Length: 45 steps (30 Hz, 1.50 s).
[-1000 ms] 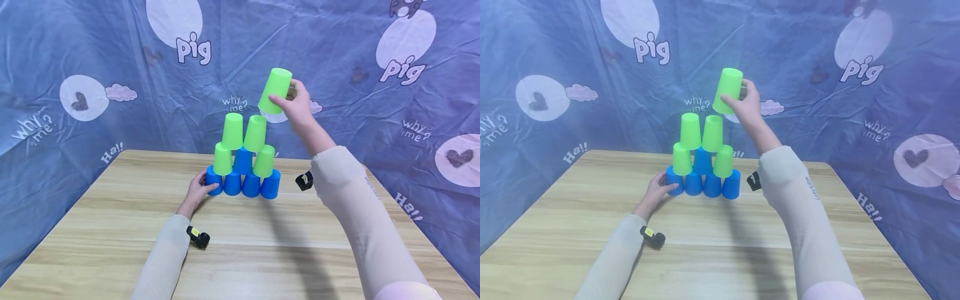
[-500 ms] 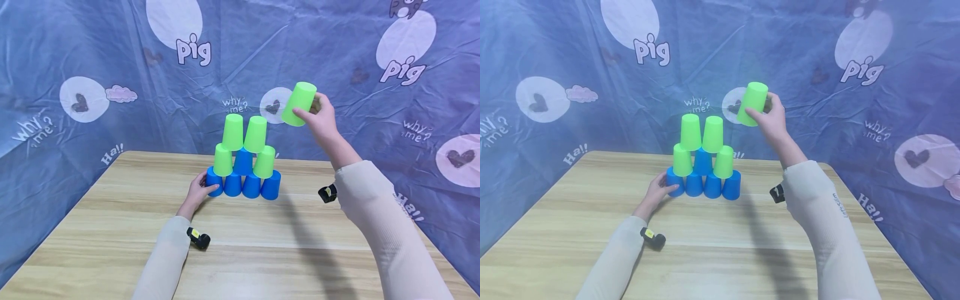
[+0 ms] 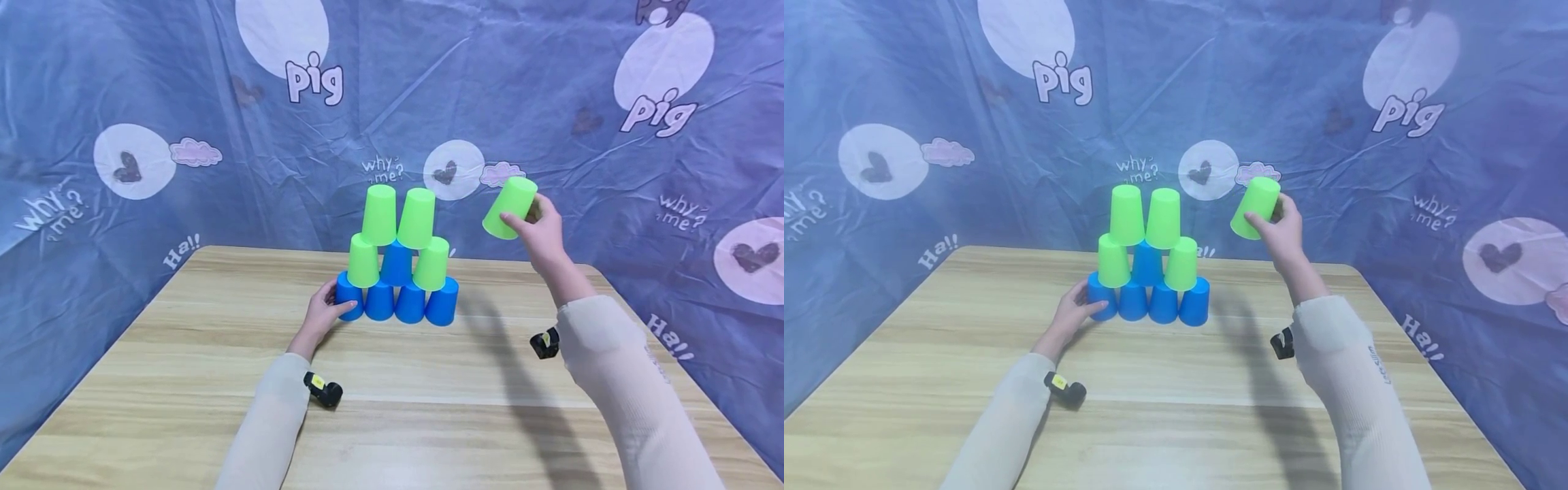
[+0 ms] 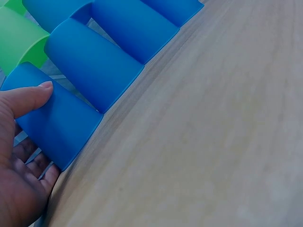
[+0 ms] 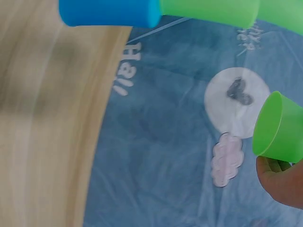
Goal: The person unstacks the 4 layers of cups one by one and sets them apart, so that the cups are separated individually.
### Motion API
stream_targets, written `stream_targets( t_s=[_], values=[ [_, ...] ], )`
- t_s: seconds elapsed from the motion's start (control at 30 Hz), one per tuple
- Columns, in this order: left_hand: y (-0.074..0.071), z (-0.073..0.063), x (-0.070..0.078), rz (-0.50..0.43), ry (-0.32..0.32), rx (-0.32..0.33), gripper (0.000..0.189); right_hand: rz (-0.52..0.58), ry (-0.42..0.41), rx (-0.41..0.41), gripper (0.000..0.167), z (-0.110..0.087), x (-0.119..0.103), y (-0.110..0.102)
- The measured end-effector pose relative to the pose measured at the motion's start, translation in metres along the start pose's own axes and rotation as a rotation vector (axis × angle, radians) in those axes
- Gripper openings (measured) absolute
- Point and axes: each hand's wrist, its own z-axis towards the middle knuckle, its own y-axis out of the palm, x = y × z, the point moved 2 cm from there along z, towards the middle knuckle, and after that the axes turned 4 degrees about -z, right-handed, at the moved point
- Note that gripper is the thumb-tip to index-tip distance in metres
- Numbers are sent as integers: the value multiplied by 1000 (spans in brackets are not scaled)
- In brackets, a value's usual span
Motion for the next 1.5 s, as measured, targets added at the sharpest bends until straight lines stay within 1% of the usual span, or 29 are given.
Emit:
stream_targets(
  t_s=[0.13, 0.23, 0.5, 0.63, 0.77, 0.9, 1.1, 1.4, 1.5],
  values=[
    [-1, 0, -1, 4, -7, 6, 62, 7, 34, 14, 57, -4, 14, -3],
    [0, 0, 0, 1, -6, 4, 62, -5, 44, 20, 57, -7, 25, -5],
    [1, 0, -1, -1, 3, 2, 61, -173, 64, 47, 59, -17, 64, -8],
    [0, 0, -1, 6, 7, 1, 62, -174, 96, 60, 58, -22, 81, -10],
    [0, 0, -1, 14, 8, 0, 62, -156, 145, 70, 59, -28, 95, -12],
    [0, -1, -1, 14, 7, -1, 62, -163, 192, 75, 61, -33, 107, -12],
    [1, -3, 1, 23, 1, -5, 61, -161, 238, 78, 60, -38, 121, -9],
    [0, -1, 1, 42, 0, 9, 62, -212, 302, 70, 60, -41, 138, -10],
    [1, -2, 1, 34, 4, 5, 62, -233, 326, 64, 61, -42, 145, -10]
  ],
)
